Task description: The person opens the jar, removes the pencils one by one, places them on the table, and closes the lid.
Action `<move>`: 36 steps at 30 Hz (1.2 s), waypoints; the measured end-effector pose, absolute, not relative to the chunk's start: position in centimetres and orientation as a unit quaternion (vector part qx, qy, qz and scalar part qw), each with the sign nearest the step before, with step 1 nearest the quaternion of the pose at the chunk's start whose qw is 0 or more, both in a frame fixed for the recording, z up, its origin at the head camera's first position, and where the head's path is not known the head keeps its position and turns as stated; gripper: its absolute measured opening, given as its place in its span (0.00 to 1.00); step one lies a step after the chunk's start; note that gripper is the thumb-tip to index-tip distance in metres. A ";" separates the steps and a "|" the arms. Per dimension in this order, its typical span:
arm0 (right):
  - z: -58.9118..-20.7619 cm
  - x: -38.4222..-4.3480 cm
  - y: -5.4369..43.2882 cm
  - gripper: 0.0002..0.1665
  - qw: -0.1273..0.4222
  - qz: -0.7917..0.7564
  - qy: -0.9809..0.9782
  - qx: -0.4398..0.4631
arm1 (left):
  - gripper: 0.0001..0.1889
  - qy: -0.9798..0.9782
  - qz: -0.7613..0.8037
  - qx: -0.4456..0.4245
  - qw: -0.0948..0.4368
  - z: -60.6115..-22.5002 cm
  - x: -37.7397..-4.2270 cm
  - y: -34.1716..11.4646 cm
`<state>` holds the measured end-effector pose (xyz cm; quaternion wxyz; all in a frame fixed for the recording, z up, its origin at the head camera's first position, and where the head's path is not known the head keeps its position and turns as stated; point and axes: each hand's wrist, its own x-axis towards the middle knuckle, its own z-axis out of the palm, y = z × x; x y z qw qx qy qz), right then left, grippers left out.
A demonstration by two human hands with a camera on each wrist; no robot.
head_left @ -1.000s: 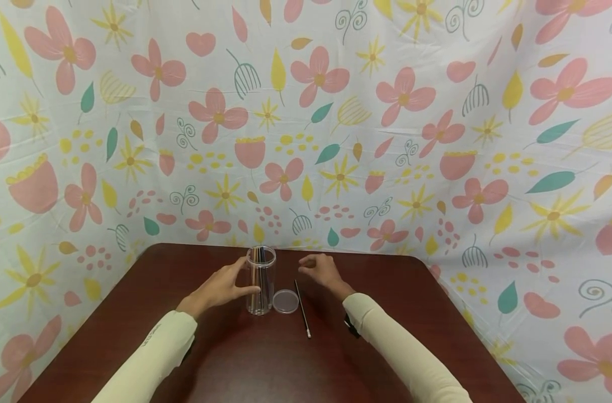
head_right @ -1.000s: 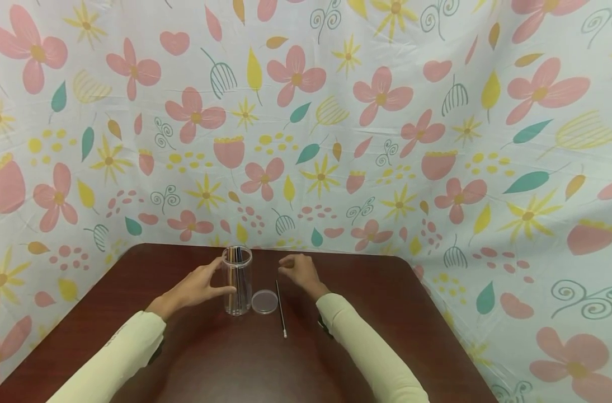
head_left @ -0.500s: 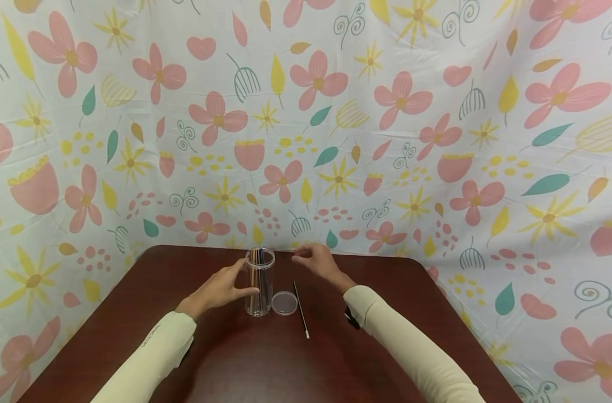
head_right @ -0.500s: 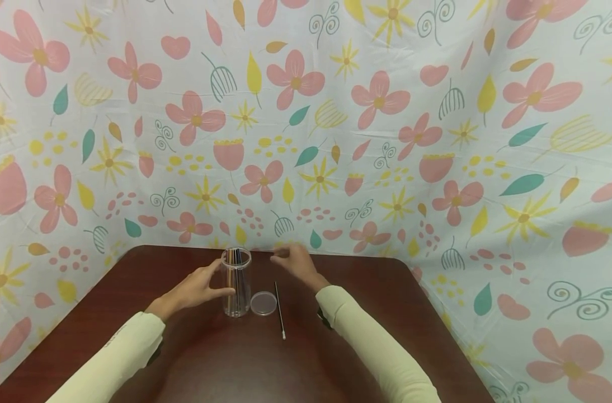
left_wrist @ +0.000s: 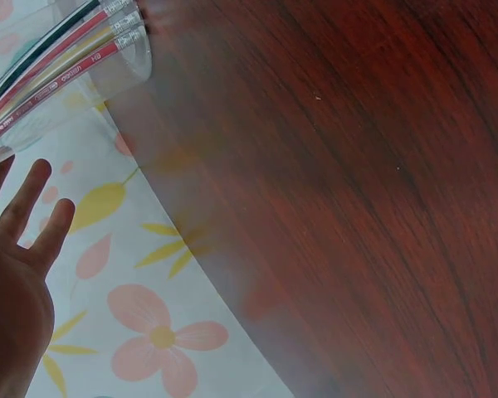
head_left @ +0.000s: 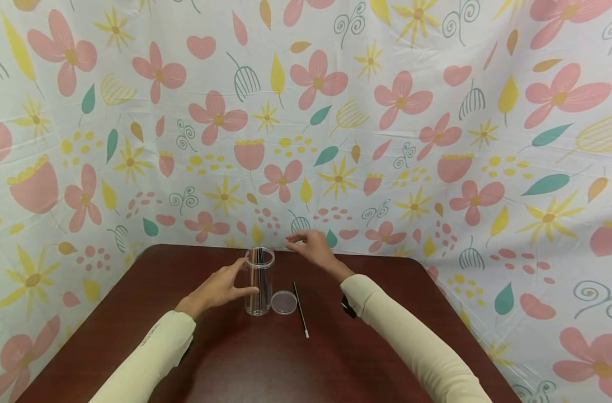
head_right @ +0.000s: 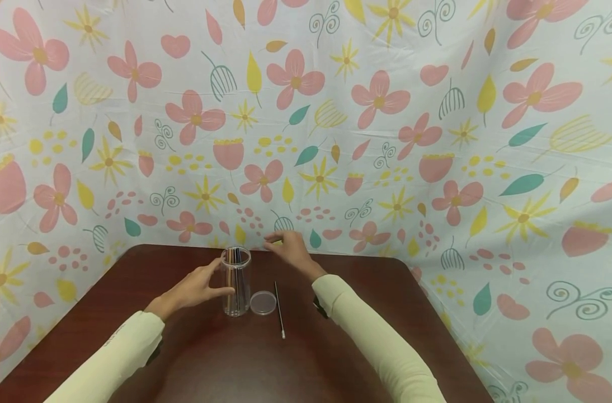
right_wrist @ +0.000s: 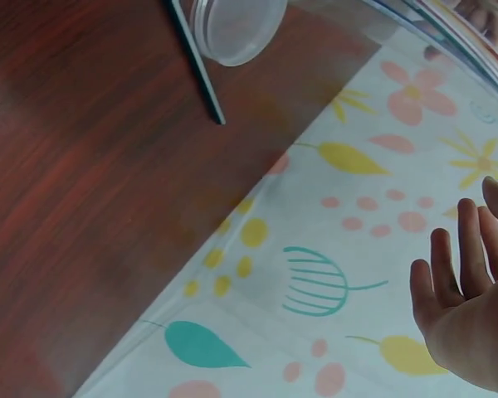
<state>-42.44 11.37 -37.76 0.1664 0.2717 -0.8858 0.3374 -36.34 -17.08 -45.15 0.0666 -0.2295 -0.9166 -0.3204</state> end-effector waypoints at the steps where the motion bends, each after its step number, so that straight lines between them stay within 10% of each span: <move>1: -37.6 -42.4 11.3 0.12 0.165 0.338 -0.885 0.273 | 0.50 -0.916 -0.321 -0.230 0.067 -45.2 -36.4 -17.1; 36: -37.1 -40.3 5.9 0.11 0.147 0.294 -0.881 0.340 | 0.45 -0.913 -0.329 -0.234 0.065 -45.3 -36.4 -17.2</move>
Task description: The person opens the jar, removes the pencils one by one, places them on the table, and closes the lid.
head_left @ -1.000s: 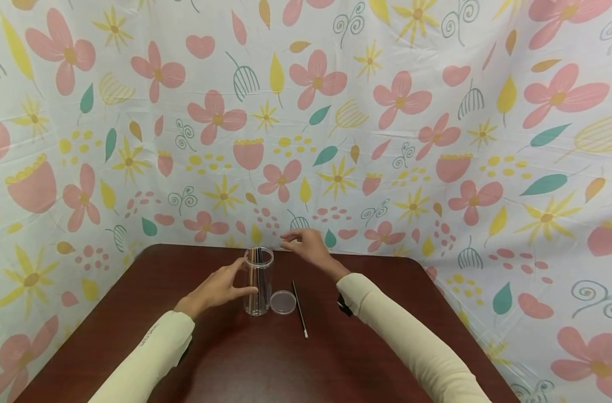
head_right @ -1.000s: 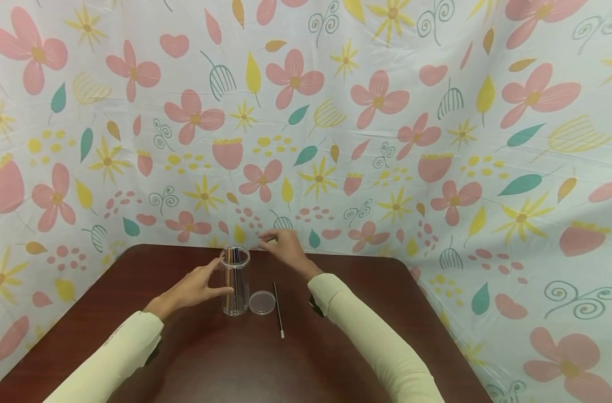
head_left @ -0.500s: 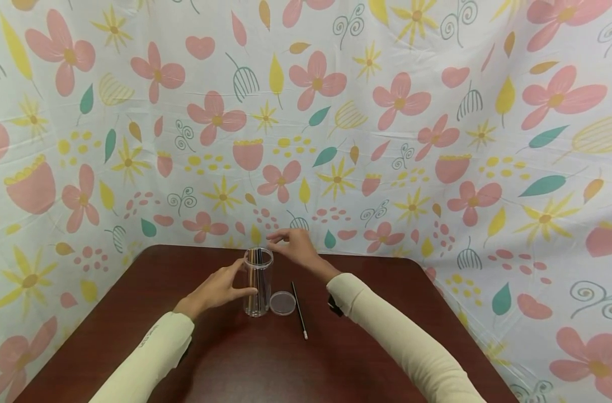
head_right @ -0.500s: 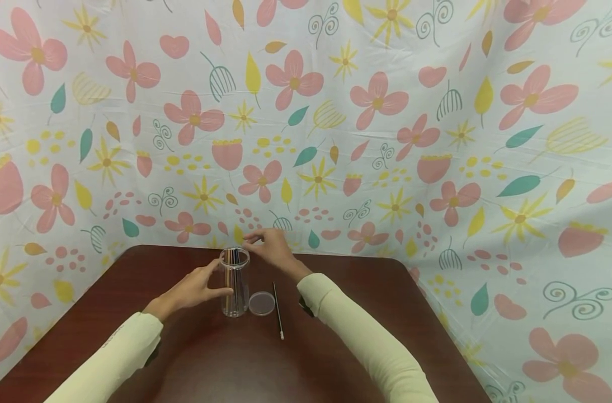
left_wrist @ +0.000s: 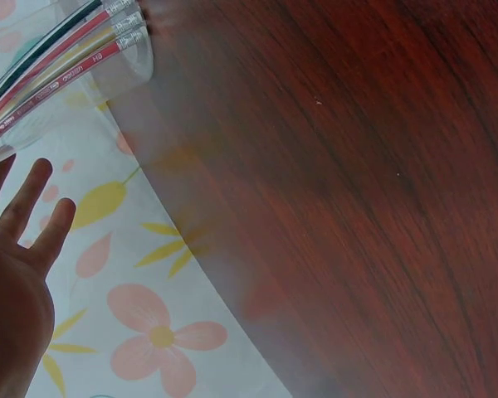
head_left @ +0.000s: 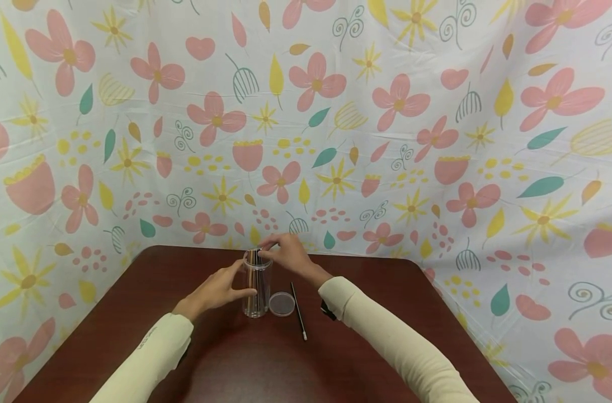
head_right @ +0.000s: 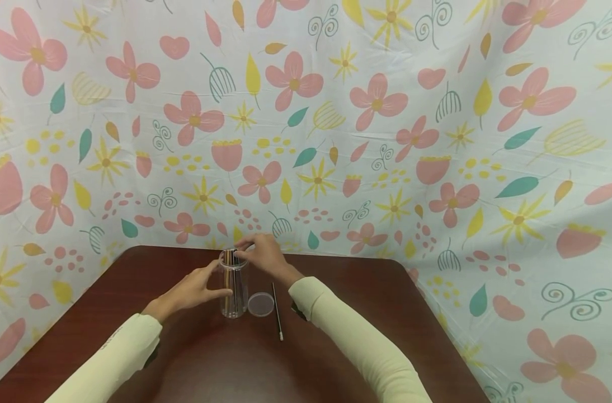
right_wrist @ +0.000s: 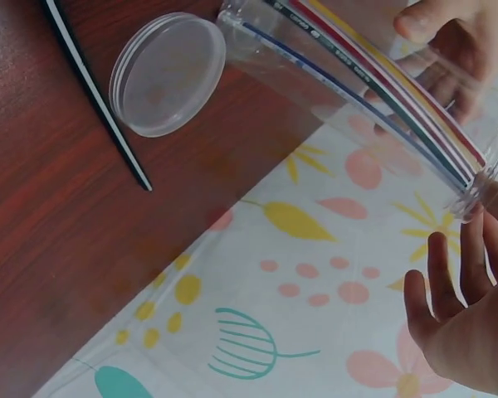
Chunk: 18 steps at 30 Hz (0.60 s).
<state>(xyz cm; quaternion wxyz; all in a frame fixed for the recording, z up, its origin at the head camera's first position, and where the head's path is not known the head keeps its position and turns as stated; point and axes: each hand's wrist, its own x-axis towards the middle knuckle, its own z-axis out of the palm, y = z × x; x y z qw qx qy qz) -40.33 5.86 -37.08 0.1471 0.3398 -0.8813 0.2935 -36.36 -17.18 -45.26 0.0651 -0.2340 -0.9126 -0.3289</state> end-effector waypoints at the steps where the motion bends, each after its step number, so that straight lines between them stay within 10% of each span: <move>1: -37.0 -40.2 5.9 0.11 0.147 0.288 -0.884 0.337 | 0.45 -0.912 -0.330 -0.235 0.065 -45.2 -36.3 -17.2; 18: -36.4 -39.1 5.6 0.08 0.158 0.243 -0.900 0.326 | 0.46 -0.913 -0.326 -0.235 0.067 -45.5 -36.3 -17.1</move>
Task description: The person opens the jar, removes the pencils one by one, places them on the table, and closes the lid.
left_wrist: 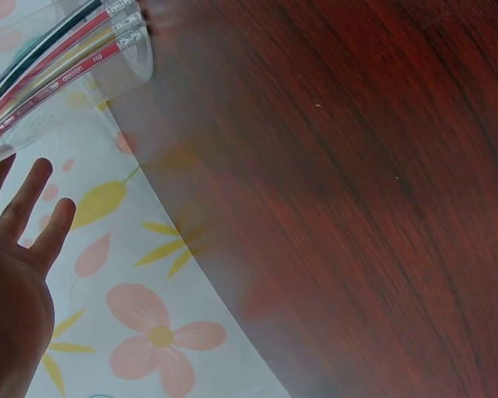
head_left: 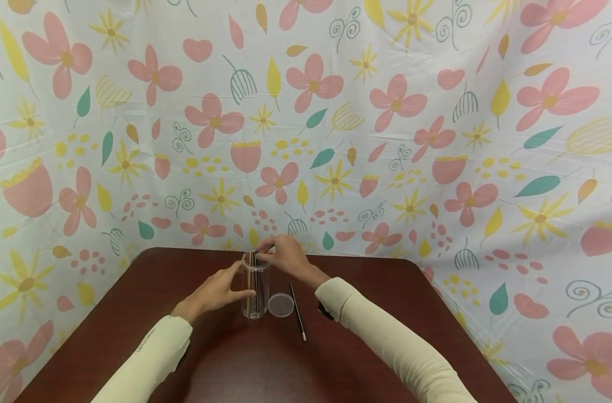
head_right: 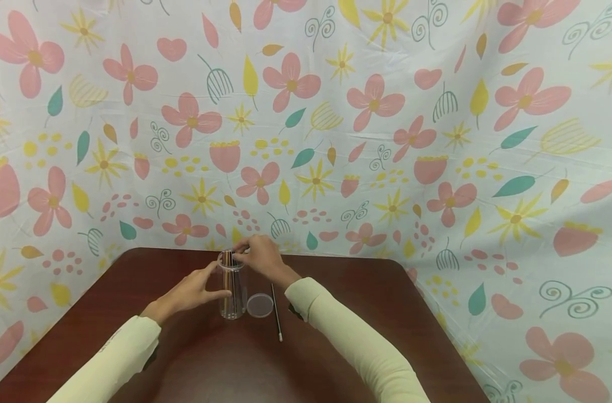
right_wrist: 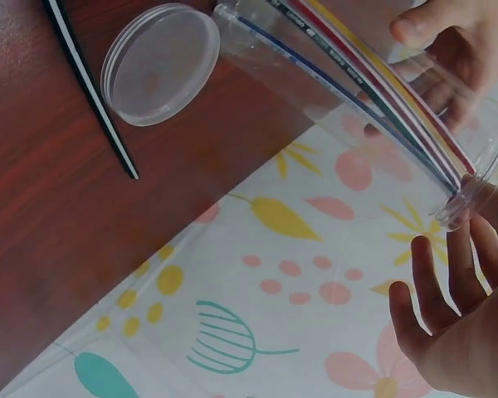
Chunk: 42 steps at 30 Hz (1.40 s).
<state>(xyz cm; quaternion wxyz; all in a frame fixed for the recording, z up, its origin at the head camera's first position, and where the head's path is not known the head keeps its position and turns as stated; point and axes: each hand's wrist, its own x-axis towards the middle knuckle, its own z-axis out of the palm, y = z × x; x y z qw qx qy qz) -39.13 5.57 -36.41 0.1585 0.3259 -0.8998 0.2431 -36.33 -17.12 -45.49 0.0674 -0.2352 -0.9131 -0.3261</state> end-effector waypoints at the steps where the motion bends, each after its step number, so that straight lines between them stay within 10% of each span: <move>1: -36.4 -39.1 5.6 0.08 0.159 0.243 -0.899 0.327 | 0.46 -0.913 -0.325 -0.235 0.068 -45.5 -36.3 -17.1; 42: -35.7 -39.0 6.6 0.05 0.185 0.302 -0.867 0.352 | 0.51 -0.919 -0.320 -0.221 0.058 -45.4 -35.9 -16.8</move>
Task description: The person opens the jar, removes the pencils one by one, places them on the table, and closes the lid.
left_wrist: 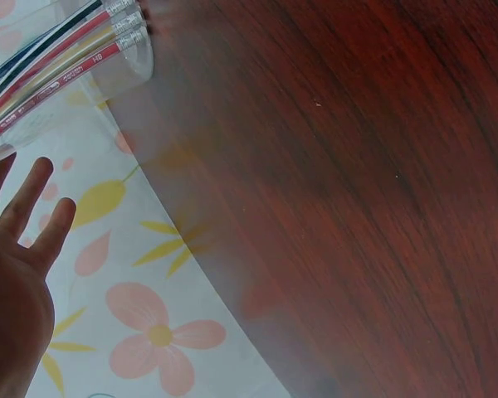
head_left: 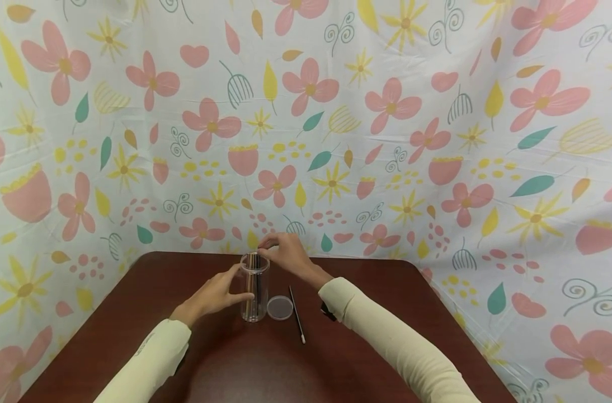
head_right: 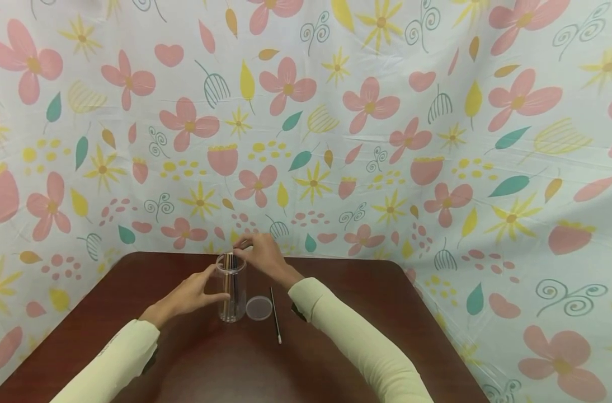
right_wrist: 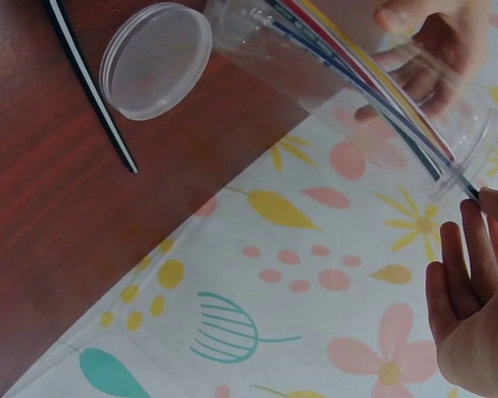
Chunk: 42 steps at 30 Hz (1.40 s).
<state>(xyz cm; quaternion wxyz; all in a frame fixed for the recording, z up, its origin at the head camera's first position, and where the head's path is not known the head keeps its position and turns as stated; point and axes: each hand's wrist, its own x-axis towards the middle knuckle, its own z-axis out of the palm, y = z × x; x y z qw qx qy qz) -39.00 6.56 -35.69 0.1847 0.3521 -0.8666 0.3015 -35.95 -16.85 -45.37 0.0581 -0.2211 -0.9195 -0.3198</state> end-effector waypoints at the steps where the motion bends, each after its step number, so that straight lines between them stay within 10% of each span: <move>1: -35.6 -39.0 6.7 0.05 0.188 0.303 -0.865 0.353 | 0.50 -0.920 -0.320 -0.221 0.057 -45.4 -36.0 -16.9; 42: -28.7 -39.7 9.6 0.09 0.265 0.361 -0.829 0.334 | 0.49 -0.918 -0.317 -0.228 0.064 -45.2 -35.8 -16.9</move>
